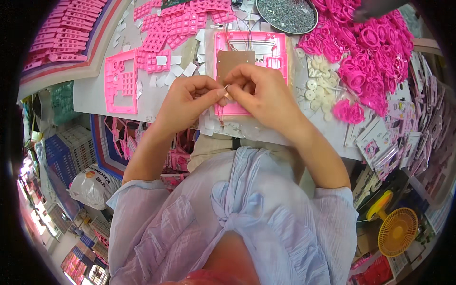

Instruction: Assembling the internal components and casing of a pink electronic toy device at a factory workbench.

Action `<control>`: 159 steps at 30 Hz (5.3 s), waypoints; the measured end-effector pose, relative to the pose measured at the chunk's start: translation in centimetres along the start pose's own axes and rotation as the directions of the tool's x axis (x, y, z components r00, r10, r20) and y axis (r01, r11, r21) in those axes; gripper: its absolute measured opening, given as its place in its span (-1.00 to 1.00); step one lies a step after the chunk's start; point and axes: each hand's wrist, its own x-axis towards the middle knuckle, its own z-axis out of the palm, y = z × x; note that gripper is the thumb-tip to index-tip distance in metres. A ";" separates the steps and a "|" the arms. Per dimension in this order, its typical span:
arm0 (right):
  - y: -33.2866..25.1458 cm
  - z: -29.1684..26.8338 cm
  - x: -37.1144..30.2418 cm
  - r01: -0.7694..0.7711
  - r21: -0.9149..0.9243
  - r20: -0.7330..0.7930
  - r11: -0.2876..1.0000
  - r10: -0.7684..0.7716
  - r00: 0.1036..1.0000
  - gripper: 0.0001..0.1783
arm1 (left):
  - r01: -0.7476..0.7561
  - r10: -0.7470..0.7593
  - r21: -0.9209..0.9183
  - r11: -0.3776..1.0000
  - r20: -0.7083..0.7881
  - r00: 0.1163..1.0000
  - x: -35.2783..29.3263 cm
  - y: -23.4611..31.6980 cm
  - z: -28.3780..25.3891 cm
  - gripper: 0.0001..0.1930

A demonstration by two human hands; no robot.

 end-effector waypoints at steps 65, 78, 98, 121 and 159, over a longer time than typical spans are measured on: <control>0.3 -0.2 -0.9 0.278 -0.298 -0.040 0.913 -0.303 0.952 -0.86 | 0.021 -0.021 0.030 0.999 -0.010 1.000 -0.5 -0.4 1.1 -0.89; 0.3 0.9 -2.9 0.309 -0.281 -0.128 0.909 -0.355 0.926 -0.86 | -0.016 0.036 0.196 0.980 -0.097 0.995 -1.2 1.2 3.0 -0.96; 0.8 1.3 -3.0 0.233 -0.037 -0.123 0.972 -0.236 0.964 -0.87 | -0.064 0.080 0.121 0.991 -0.129 0.988 -1.4 0.2 3.1 -0.96; 0.6 1.4 -3.5 0.269 -0.113 -0.211 0.956 -0.288 0.934 -0.89 | -0.069 0.082 0.122 0.990 -0.107 0.991 -1.4 0.7 3.4 -0.94; 2.5 1.5 -3.4 0.446 -0.732 -0.019 0.515 -0.670 0.742 -0.73 | -0.362 0.513 0.611 0.704 -0.084 0.854 0.3 -0.6 1.8 -0.89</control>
